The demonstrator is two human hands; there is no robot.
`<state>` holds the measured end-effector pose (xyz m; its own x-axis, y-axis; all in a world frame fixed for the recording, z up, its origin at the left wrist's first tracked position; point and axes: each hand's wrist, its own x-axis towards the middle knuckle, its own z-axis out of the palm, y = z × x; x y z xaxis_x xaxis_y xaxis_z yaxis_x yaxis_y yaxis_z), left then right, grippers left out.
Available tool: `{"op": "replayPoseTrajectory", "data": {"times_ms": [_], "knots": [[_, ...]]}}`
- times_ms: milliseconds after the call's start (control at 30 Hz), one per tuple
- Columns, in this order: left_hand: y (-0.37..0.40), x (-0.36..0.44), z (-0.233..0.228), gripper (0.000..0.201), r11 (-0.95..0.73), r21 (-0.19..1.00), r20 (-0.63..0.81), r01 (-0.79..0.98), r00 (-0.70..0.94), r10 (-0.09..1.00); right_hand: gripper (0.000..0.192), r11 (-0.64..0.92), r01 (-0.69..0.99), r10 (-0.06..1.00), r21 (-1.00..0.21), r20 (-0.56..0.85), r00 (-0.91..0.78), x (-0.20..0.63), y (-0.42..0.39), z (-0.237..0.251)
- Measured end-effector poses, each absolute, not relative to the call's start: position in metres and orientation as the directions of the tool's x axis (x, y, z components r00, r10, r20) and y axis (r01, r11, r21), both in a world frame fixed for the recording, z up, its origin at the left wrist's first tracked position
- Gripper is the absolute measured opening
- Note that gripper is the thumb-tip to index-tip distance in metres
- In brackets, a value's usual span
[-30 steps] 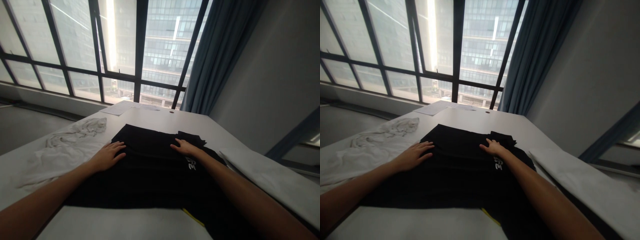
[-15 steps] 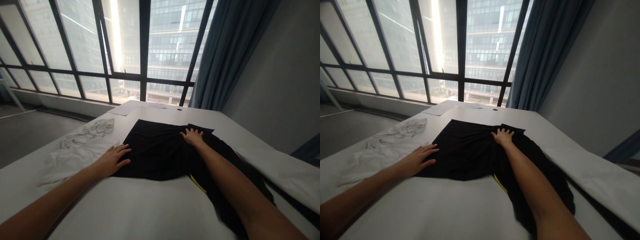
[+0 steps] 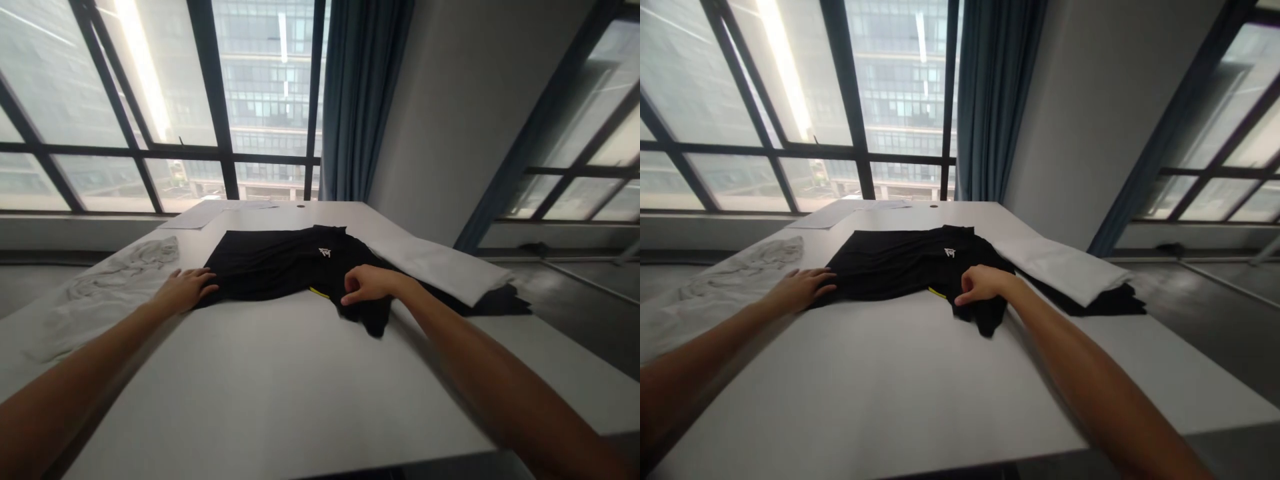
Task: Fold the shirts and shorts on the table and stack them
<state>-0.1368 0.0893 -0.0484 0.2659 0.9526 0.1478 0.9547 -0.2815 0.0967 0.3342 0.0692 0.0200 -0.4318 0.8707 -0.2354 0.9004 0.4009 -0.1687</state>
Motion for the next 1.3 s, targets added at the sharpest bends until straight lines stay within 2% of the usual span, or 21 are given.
{"op": "replayPoseTrajectory", "data": {"times_ms": [33,100,233,300,400,467,533,600,667,767,867,1000,1067,1200,1267,1300], "knots": [[0.086,-0.133,-0.043,0.045,-0.296,0.093,0.147,0.951,0.281,0.948,0.044,0.407,0.890,0.843,-0.208,-0.288,-0.453,0.338,0.060,0.020],[0.077,-0.125,-0.033,0.047,-0.343,0.102,0.133,0.934,0.329,0.935,0.049,0.435,0.872,0.818,-0.226,-0.307,-0.487,0.341,0.047,0.018],[0.055,-0.117,-0.028,0.058,-0.450,0.177,0.138,0.876,0.430,0.892,0.020,0.479,0.858,0.845,-0.185,-0.170,-0.508,0.348,0.037,0.015],[0.046,-0.116,-0.029,0.056,-0.460,0.216,0.163,0.861,0.433,0.887,0.016,0.496,0.831,0.848,-0.253,-0.064,-0.526,0.354,0.036,0.019],[0.037,-0.119,-0.025,0.053,-0.441,0.256,0.194,0.860,0.401,0.895,0.022,0.495,0.751,0.846,-0.437,0.047,-0.531,0.365,0.035,0.028],[0.034,-0.123,-0.018,0.049,-0.428,0.284,0.196,0.858,0.385,0.902,0.031,0.467,0.678,0.811,-0.567,-0.030,-0.584,0.371,0.032,0.033],[0.031,-0.130,-0.011,0.044,-0.412,0.320,0.176,0.853,0.374,0.911,0.043,0.402,0.624,0.721,-0.670,-0.189,-0.667,0.377,0.032,0.035],[0.030,-0.141,-0.008,0.042,-0.378,0.350,0.140,0.857,0.351,0.926,0.048,0.341,0.621,0.688,-0.706,-0.263,-0.677,0.385,0.036,0.032],[0.030,-0.153,-0.008,0.043,-0.331,0.367,0.092,0.869,0.320,0.943,0.042,0.312,0.694,0.782,-0.649,-0.239,-0.575,0.396,0.044,0.025],[0.028,-0.165,-0.014,0.048,-0.304,0.375,0.059,0.876,0.305,0.951,0.029,0.227,0.872,0.904,-0.434,-0.240,-0.354,0.412,0.057,0.012],[0.027,-0.167,-0.018,0.055,-0.334,0.399,0.079,0.854,0.330,0.941,0.046,0.174,0.948,0.929,-0.268,-0.275,-0.248,0.421,0.064,0.002],[0.023,-0.163,-0.014,0.052,-0.321,0.421,0.101,0.848,0.308,0.946,0.058,0.155,0.984,0.941,-0.090,-0.291,-0.175,0.420,0.065,-0.001],[0.019,-0.163,-0.009,0.047,-0.268,0.416,0.058,0.869,0.269,0.961,0.063,0.159,0.985,0.933,-0.067,-0.315,-0.172,0.418,0.064,0.000],[0.009,-0.165,0.002,0.035,-0.170,0.405,-0.168,0.898,0.256,0.952,0.066,0.194,0.971,0.938,-0.140,-0.264,-0.226,0.426,0.055,0.000],[0.007,-0.162,0.007,0.035,-0.192,0.392,-0.145,0.900,0.267,0.953,0.062,0.222,0.951,0.948,-0.213,-0.182,-0.262,0.434,0.049,0.000],[0.007,-0.161,0.009,0.037,-0.212,0.377,-0.076,0.901,0.259,0.963,0.060,0.234,0.941,0.952,-0.245,-0.141,-0.273,0.438,0.045,0.000]]}}
